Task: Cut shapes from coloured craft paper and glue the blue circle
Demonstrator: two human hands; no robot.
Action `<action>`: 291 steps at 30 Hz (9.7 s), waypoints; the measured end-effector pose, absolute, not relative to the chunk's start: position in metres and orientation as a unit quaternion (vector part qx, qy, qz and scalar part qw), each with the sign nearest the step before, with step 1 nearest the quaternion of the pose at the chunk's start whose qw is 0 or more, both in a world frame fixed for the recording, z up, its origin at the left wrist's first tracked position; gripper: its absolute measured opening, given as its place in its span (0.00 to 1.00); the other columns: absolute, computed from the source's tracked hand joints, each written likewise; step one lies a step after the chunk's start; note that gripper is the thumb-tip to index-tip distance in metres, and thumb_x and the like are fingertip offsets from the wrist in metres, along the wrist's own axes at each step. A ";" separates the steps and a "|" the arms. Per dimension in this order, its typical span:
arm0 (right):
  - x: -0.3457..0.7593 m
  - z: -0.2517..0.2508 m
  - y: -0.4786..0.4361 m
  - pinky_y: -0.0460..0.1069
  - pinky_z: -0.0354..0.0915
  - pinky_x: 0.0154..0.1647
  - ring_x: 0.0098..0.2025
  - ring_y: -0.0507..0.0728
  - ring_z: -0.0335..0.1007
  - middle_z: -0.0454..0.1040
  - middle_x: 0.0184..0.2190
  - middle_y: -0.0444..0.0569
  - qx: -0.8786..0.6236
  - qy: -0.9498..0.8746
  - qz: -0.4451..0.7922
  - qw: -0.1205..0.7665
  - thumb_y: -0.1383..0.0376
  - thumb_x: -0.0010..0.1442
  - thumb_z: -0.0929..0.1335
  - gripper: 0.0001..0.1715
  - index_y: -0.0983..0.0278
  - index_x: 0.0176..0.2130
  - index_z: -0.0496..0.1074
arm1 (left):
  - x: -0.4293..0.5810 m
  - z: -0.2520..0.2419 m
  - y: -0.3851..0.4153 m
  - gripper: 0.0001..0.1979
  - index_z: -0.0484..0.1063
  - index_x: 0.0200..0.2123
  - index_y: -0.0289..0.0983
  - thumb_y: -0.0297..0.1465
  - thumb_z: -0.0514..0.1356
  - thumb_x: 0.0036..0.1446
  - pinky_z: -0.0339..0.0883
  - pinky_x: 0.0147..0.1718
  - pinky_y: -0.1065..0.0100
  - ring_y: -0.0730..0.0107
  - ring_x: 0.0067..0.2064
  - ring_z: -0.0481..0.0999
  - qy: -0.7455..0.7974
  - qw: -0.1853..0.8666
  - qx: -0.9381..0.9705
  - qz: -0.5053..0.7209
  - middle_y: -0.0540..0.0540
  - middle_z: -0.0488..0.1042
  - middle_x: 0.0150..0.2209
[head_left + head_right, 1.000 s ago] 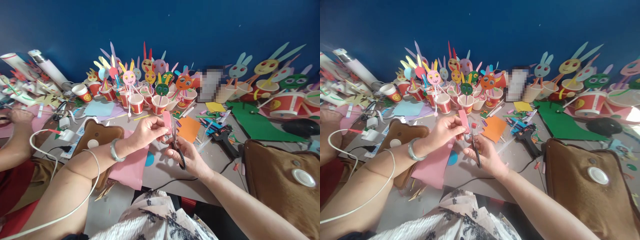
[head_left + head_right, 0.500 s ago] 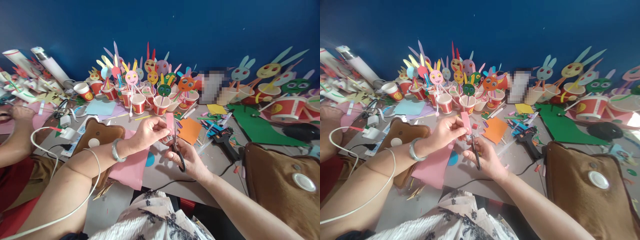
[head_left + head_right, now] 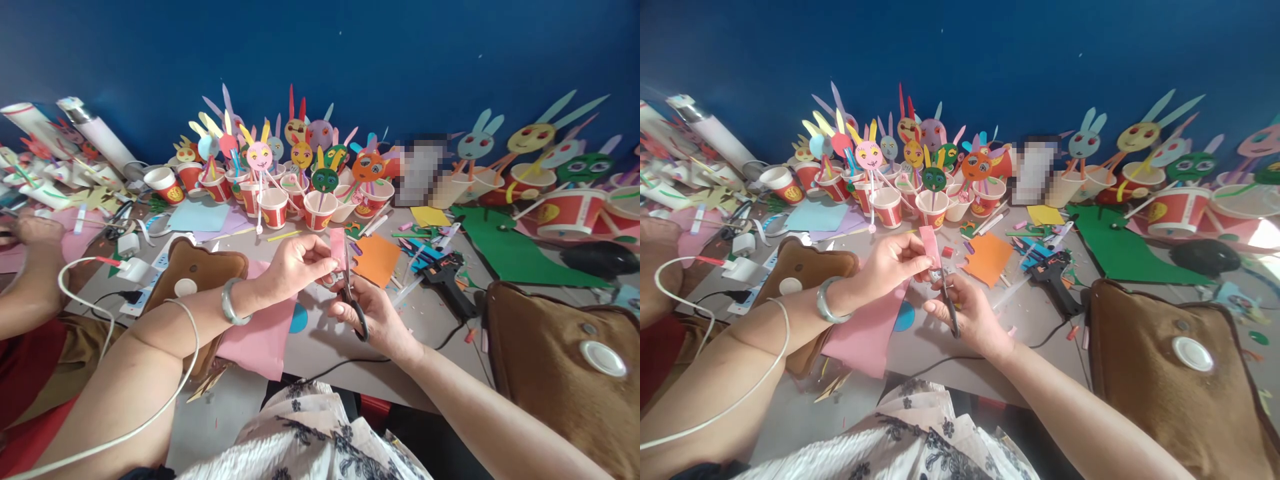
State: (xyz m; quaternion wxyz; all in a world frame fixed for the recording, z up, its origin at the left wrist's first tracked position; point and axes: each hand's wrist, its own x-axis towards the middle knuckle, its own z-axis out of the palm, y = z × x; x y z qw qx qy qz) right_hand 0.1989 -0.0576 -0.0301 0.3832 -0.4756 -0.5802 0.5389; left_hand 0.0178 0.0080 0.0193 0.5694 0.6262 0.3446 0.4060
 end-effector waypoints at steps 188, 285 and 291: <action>0.214 -0.019 -0.046 0.48 0.68 0.33 0.29 0.53 0.72 0.75 0.28 0.42 -0.526 -0.436 0.419 0.598 0.59 0.49 0.78 0.21 0.59 0.40 0.70 | 0.023 -0.001 0.009 0.14 0.71 0.34 0.33 0.29 0.73 0.47 0.71 0.33 0.72 0.73 0.32 0.77 0.345 0.626 0.651 0.255 0.47 0.77 0.33; 0.224 -0.005 -0.046 0.48 0.67 0.26 0.24 0.54 0.71 0.77 0.24 0.45 -0.574 -0.527 0.460 0.425 0.44 0.41 0.80 0.33 0.61 0.36 0.70 | 0.020 0.010 0.012 0.09 0.71 0.29 0.33 0.33 0.65 0.57 0.64 0.24 0.74 0.79 0.23 0.67 0.312 0.627 0.629 0.337 0.52 0.70 0.21; 0.222 -0.011 -0.046 0.51 0.72 0.32 0.30 0.58 0.77 0.79 0.29 0.47 -0.528 -0.510 0.485 0.475 0.48 0.42 0.81 0.33 0.60 0.40 0.70 | 0.024 -0.005 0.005 0.12 0.75 0.39 0.33 0.35 0.68 0.55 0.70 0.29 0.72 0.75 0.27 0.74 0.308 0.658 0.622 0.294 0.49 0.75 0.26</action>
